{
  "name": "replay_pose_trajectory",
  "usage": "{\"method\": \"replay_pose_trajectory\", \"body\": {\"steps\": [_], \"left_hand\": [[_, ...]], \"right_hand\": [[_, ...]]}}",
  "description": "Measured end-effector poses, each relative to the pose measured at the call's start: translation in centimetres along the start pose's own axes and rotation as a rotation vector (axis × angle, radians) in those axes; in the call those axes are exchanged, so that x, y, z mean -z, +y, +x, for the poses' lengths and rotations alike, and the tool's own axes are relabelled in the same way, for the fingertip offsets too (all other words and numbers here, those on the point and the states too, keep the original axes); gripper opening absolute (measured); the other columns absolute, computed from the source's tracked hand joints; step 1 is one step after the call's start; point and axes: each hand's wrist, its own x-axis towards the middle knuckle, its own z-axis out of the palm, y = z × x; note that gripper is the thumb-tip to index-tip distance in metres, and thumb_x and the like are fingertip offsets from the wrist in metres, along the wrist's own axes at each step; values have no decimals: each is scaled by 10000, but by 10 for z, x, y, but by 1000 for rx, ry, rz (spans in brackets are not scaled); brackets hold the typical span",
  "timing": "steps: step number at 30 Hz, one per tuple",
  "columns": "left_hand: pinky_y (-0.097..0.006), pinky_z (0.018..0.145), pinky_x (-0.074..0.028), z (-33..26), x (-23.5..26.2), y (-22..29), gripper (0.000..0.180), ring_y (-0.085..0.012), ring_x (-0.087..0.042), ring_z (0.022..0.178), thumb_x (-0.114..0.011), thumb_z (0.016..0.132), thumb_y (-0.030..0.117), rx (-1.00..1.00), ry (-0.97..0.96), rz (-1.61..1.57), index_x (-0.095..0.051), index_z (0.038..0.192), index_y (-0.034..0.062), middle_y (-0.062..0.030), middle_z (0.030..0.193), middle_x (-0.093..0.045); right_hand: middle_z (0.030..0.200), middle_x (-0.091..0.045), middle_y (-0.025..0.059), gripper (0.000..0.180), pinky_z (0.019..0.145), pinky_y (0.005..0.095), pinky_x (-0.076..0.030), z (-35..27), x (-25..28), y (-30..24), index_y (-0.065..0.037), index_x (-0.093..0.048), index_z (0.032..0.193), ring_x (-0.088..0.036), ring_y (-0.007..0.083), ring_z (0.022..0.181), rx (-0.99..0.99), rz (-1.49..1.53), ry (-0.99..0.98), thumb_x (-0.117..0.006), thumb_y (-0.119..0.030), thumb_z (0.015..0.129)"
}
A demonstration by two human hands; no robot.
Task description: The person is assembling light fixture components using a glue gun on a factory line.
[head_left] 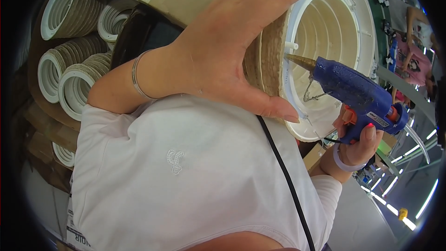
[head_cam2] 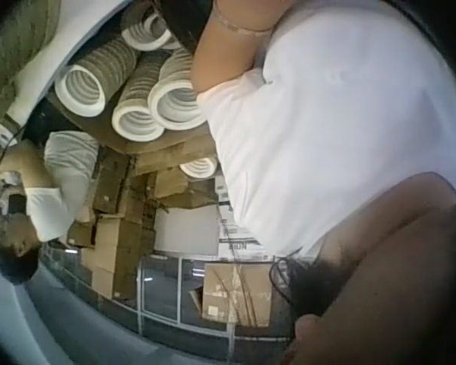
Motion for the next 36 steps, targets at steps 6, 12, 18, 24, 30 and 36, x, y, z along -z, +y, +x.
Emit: {"method": "replay_pose_trajectory", "body": {"steps": [6,12,18,24,30,36], "left_hand": [[-293,600,-363,1,0,2,310,-169,-477,763,-683,674,322,-34,-9,9,-625,831,61,0,917,-604],[-279,575,-362,0,0,2,291,-157,-472,742,-679,681,312,-69,-19,19,-629,820,61,8,911,-605],[-266,549,-361,-2,2,5,273,-146,-466,721,-676,688,301,-103,-29,25,-633,810,60,15,905,-607],[-252,523,-360,-3,10,15,255,-134,-461,700,-672,695,290,-136,-43,41,-637,799,60,23,898,-608],[-213,431,-241,-9,21,17,174,-101,-349,571,-633,718,231,-240,-84,115,-636,739,58,5,814,-614],[-209,409,-250,3,25,36,212,-110,-345,484,-618,527,193,-179,-338,289,-607,670,37,-86,710,-594]], "right_hand": [[696,-534,135,517,363,194,-333,-1,2,0,93,-432,1051,-428,114,411,-2,-5,-16,-509,-356,806],[704,-538,135,527,360,197,-339,-2,3,0,92,-426,1064,-432,119,418,-4,-7,22,-514,-356,801],[706,-531,129,530,360,197,-340,-1,5,-1,85,-423,1072,-427,119,428,-9,7,-30,-518,-359,799],[703,-524,117,520,367,196,-343,-1,3,-1,80,-433,1053,-422,114,423,-6,-5,-7,-518,-365,799],[708,-531,121,517,371,197,-349,-2,7,1,80,-440,1043,-425,109,418,-21,-19,-7,-517,-368,797],[707,-530,126,520,376,196,-355,-7,9,3,81,-441,1043,-430,109,419,-27,7,-10,-520,-369,794]]}}
